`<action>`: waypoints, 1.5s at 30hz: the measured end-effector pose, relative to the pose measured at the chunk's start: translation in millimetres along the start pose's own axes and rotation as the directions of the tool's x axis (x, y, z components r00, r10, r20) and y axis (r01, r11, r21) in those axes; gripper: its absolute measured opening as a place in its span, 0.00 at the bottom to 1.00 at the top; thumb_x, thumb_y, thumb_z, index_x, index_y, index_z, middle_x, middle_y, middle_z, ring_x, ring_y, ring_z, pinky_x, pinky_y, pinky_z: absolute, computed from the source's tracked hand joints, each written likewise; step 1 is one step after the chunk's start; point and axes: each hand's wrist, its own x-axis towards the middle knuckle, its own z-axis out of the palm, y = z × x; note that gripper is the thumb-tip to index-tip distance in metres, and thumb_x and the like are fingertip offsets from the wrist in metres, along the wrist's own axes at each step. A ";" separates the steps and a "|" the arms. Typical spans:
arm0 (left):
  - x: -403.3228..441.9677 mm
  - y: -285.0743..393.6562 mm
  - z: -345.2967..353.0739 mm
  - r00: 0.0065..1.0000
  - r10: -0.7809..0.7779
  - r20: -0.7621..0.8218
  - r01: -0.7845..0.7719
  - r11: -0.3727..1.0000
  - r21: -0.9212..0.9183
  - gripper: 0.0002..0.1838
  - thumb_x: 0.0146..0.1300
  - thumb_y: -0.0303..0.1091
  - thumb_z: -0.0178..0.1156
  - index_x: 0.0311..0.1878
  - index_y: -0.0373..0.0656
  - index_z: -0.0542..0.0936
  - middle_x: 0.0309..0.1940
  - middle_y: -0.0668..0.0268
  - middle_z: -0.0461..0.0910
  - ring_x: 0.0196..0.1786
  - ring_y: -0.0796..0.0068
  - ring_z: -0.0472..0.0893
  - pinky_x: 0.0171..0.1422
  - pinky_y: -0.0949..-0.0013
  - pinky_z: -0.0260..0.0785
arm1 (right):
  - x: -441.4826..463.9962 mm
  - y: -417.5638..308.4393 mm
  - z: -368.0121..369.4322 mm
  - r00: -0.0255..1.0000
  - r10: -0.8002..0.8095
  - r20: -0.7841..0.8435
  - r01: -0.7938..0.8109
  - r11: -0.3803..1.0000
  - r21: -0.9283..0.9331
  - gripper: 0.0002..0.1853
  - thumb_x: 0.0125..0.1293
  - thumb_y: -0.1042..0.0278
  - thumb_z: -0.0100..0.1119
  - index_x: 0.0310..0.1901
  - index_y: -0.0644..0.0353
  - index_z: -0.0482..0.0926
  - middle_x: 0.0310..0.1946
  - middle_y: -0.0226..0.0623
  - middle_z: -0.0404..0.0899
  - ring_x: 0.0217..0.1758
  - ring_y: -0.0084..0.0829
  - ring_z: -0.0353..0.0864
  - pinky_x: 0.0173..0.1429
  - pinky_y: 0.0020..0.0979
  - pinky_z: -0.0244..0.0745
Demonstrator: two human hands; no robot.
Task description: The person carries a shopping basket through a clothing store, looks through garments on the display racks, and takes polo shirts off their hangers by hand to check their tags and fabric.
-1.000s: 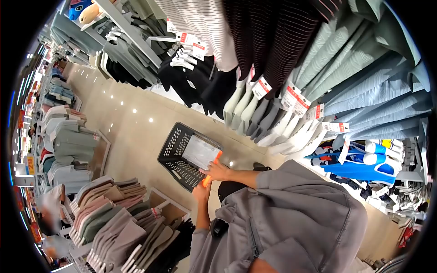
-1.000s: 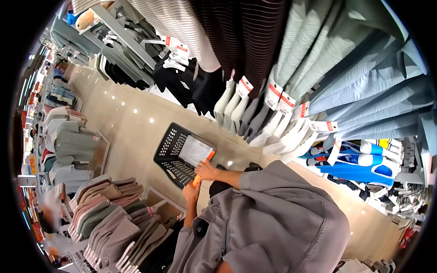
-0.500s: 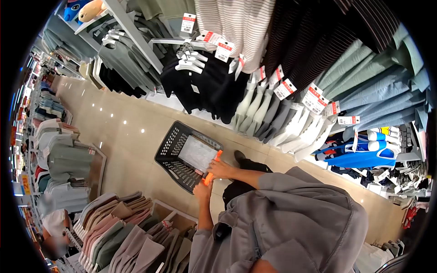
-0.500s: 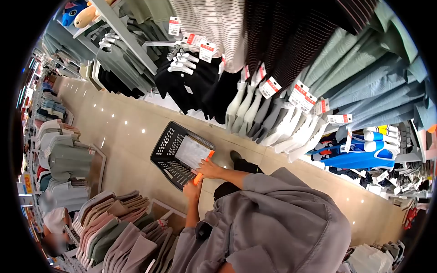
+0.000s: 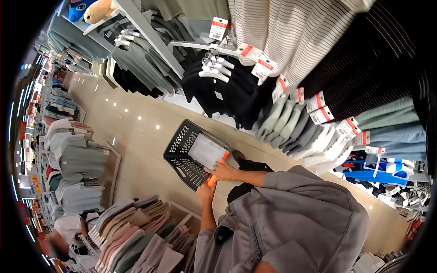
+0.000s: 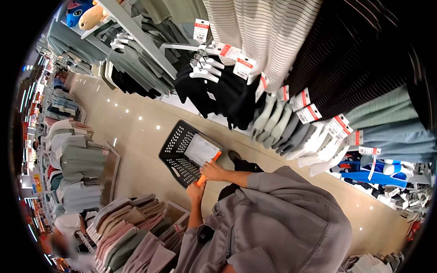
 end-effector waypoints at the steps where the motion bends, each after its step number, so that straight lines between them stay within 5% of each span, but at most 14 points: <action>1: 13.1 -6.5 -1.3 1.000 -0.018 0.021 0.018 1.000 0.018 0.24 0.51 0.57 0.63 0.32 0.43 0.83 0.25 0.53 0.82 0.32 0.50 0.82 0.38 0.52 0.75 | 14.4 4.4 -2.4 1.000 0.000 -0.009 0.000 1.000 0.003 0.34 0.54 0.34 0.56 0.51 0.57 0.76 0.42 0.41 0.77 0.55 0.42 0.70 0.56 0.57 0.63; 7: 72.4 -37.0 -13.8 0.999 -0.043 0.000 0.043 0.999 0.015 0.16 0.52 0.45 0.64 0.36 0.43 0.82 0.31 0.53 0.82 0.37 0.51 0.81 0.42 0.53 0.74 | 90.6 13.9 -5.3 0.995 0.015 0.102 -0.023 0.996 0.082 0.32 0.52 0.34 0.58 0.46 0.55 0.78 0.43 0.42 0.79 0.53 0.41 0.74 0.54 0.60 0.63; 10: 89.6 -41.4 -17.2 0.998 -0.059 -0.021 0.059 0.998 -0.020 0.17 0.51 0.37 0.63 0.44 0.41 0.77 0.40 0.56 0.80 0.47 0.52 0.77 0.52 0.54 0.70 | 123.3 23.1 1.1 0.975 0.001 0.221 -0.037 0.986 0.160 0.30 0.55 0.37 0.57 0.47 0.56 0.77 0.58 0.44 0.70 0.54 0.45 0.73 0.53 0.63 0.62; 14: 106.4 -42.3 -23.2 0.986 -0.065 -0.155 0.062 0.998 -0.023 0.14 0.51 0.38 0.64 0.37 0.41 0.77 0.37 0.57 0.81 0.43 0.52 0.78 0.47 0.52 0.69 | 151.7 29.4 4.0 0.961 0.004 0.277 -0.051 0.985 0.163 0.29 0.55 0.38 0.58 0.48 0.54 0.77 0.63 0.46 0.66 0.56 0.46 0.72 0.55 0.63 0.61; 21: 144.3 -66.4 -26.3 0.990 -0.031 -0.139 0.040 0.998 0.057 0.16 0.50 0.41 0.64 0.39 0.42 0.80 0.31 0.55 0.82 0.35 0.51 0.82 0.39 0.53 0.73 | 186.2 31.7 -0.7 0.951 0.027 0.308 -0.069 0.990 0.126 0.33 0.54 0.34 0.56 0.51 0.55 0.77 0.65 0.51 0.64 0.59 0.47 0.71 0.58 0.62 0.61; 28: 200.1 -75.5 -65.6 0.969 -0.228 0.089 0.218 0.969 0.114 0.14 0.50 0.41 0.63 0.36 0.43 0.84 0.30 0.52 0.83 0.36 0.50 0.83 0.42 0.54 0.76 | 234.7 33.1 -7.4 0.934 0.110 0.339 -0.180 0.966 0.184 0.32 0.54 0.34 0.57 0.51 0.54 0.77 0.65 0.49 0.64 0.61 0.46 0.69 0.58 0.61 0.60; 33: 235.6 -111.3 -73.7 0.982 -0.145 0.117 0.135 0.987 0.091 0.18 0.49 0.48 0.64 0.35 0.42 0.83 0.31 0.51 0.82 0.37 0.51 0.83 0.42 0.54 0.75 | 270.2 26.3 -2.0 0.936 0.188 0.297 -0.256 0.944 0.207 0.35 0.53 0.34 0.57 0.53 0.56 0.77 0.66 0.41 0.64 0.61 0.40 0.69 0.59 0.61 0.59; 38: 263.3 -135.1 -75.8 0.998 -0.042 0.053 0.035 0.992 0.119 0.16 0.49 0.46 0.65 0.31 0.41 0.83 0.27 0.52 0.82 0.33 0.52 0.83 0.39 0.53 0.75 | 297.3 18.8 -0.9 0.938 0.268 0.221 -0.305 0.940 0.155 0.32 0.51 0.34 0.60 0.51 0.49 0.78 0.52 0.36 0.75 0.58 0.40 0.71 0.56 0.61 0.62; 45: 285.5 -156.8 -68.4 0.997 0.078 0.029 -0.081 0.990 0.115 0.12 0.48 0.42 0.65 0.28 0.43 0.83 0.24 0.55 0.82 0.29 0.52 0.83 0.36 0.53 0.75 | 310.1 10.5 10.6 0.922 0.340 0.188 -0.367 0.920 0.137 0.33 0.51 0.36 0.61 0.51 0.52 0.78 0.67 0.33 0.63 0.61 0.42 0.68 0.58 0.67 0.59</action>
